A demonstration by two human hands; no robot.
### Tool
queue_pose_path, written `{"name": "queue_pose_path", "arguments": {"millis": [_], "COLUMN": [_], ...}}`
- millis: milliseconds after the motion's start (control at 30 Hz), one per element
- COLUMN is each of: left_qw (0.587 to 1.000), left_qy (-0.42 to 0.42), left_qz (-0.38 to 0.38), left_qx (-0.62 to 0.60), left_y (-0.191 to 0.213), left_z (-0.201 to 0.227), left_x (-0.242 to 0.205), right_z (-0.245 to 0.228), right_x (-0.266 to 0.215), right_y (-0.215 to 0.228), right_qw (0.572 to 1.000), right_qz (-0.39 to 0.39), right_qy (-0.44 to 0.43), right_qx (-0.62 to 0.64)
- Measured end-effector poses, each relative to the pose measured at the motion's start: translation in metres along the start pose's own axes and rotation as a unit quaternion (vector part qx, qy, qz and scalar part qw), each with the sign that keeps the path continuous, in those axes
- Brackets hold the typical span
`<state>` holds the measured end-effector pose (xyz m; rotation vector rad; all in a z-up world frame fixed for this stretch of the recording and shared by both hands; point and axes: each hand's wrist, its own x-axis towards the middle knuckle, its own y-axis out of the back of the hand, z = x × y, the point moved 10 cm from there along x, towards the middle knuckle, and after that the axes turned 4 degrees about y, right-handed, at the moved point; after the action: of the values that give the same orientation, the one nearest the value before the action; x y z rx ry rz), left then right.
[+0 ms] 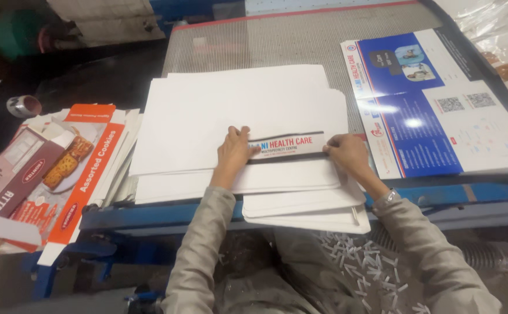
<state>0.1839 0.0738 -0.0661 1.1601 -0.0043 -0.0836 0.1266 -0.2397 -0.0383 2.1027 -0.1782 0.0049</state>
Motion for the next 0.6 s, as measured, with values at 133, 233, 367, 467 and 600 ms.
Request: {"name": "queue_pose_path", "arguments": {"millis": [133, 233, 367, 467, 600], "left_qw": [0.995, 0.987, 0.973, 0.953, 0.982], "left_qy": [-0.092, -0.138, -0.228, -0.298, -0.187], "left_qz": [0.039, 0.065, 0.031, 0.048, -0.007], "left_qx": [0.011, 0.041, 0.016, -0.007, -0.037], "left_y": [-0.006, -0.002, -0.004, -0.002, -0.007], "left_z": [0.02, 0.029, 0.043, 0.053, 0.07], "left_x": [-0.014, -0.024, -0.043, -0.051, -0.05], "right_z": [-0.034, -0.054, -0.048, -0.035, -0.028], "right_x": [-0.008, -0.013, 0.001, 0.011, 0.02], "right_y": [0.007, 0.01, 0.004, 0.006, 0.014], "right_qw": [0.981, 0.957, 0.965, 0.986, 0.997], "right_qz": [0.049, 0.107, 0.024, -0.05, -0.064], "right_qy": [0.082, 0.159, 0.124, 0.043, 0.015], "right_qx": [-0.168, -0.218, -0.231, -0.151, -0.051]}}
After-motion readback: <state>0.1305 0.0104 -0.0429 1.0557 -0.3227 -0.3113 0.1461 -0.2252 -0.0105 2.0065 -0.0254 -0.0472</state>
